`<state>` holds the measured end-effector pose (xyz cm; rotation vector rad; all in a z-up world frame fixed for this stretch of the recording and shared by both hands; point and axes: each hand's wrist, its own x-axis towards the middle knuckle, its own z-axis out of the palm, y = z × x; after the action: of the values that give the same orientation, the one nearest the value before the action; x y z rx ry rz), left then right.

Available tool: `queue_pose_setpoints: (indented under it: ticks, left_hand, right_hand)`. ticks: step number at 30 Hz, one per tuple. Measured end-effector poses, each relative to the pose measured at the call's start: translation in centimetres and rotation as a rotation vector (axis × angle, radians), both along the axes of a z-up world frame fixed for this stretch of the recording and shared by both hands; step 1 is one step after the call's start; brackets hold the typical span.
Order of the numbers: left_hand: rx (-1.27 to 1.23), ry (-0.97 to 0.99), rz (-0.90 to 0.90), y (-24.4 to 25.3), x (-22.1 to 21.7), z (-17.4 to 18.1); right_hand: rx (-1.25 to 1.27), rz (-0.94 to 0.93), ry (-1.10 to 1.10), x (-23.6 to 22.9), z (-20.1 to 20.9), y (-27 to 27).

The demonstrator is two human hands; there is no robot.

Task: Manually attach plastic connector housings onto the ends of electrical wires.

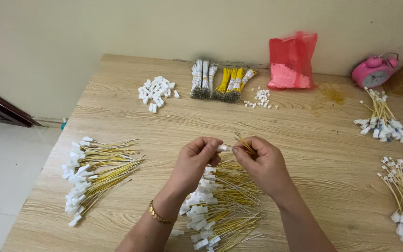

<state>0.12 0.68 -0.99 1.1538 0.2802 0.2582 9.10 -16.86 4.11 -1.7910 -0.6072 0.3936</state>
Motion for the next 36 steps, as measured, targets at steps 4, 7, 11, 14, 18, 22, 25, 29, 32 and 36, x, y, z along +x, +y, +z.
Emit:
queue_pose_setpoints:
  ticks: [4, 7, 11, 14, 18, 22, 25, 29, 32, 36]
  left_hand:
    - [-0.173, 0.049, -0.009, 0.3, -0.1, 0.7]
    - [-0.288, 0.045, -0.051, 0.3, 0.0, 0.4]
    - [-0.288, 0.04, -0.059, 0.3, 0.0, 0.1]
    - [-0.235, 0.04, -0.058, 0.1, 0.0, -0.2]
    - [-0.168, 0.041, -0.069, 0.1, 0.0, 0.1]
    - [-0.243, 0.051, -0.071, 0.2, 0.1, 0.2]
    - [-0.318, 0.058, -0.076, 0.1, 0.1, 0.1]
    - [-0.292, 0.068, -0.055, 0.3, -0.2, -0.3]
    - [-0.292, 0.098, -0.044, -0.4, 0.7, -0.6]
    - [-0.264, 0.145, 0.015, 0.2, 0.7, -1.1]
  right_hand:
    - [-0.038, 0.011, -0.074, -0.4, 1.6, -0.1]
    - [-0.072, 0.038, -0.173, -0.6, 2.2, -0.1]
    - [-0.143, 0.011, -0.124, -0.8, 3.0, 0.3]
    - [-0.191, 0.01, -0.108, -0.8, 3.0, 0.4]
    - [-0.125, 0.099, -0.32, -0.4, 1.9, 0.4]
    - [-0.162, 0.074, -0.176, -0.3, 1.6, 0.6]
    - [-0.157, 0.056, -0.064, -0.3, 1.1, 0.8]
    - [-0.146, 0.04, -0.254, -0.7, 0.9, 1.7]
    - [-0.129, 0.046, -0.334, -0.1, 0.8, 1.1]
    - [-0.12, 0.101, -0.388, 0.1, 1.3, 1.4]
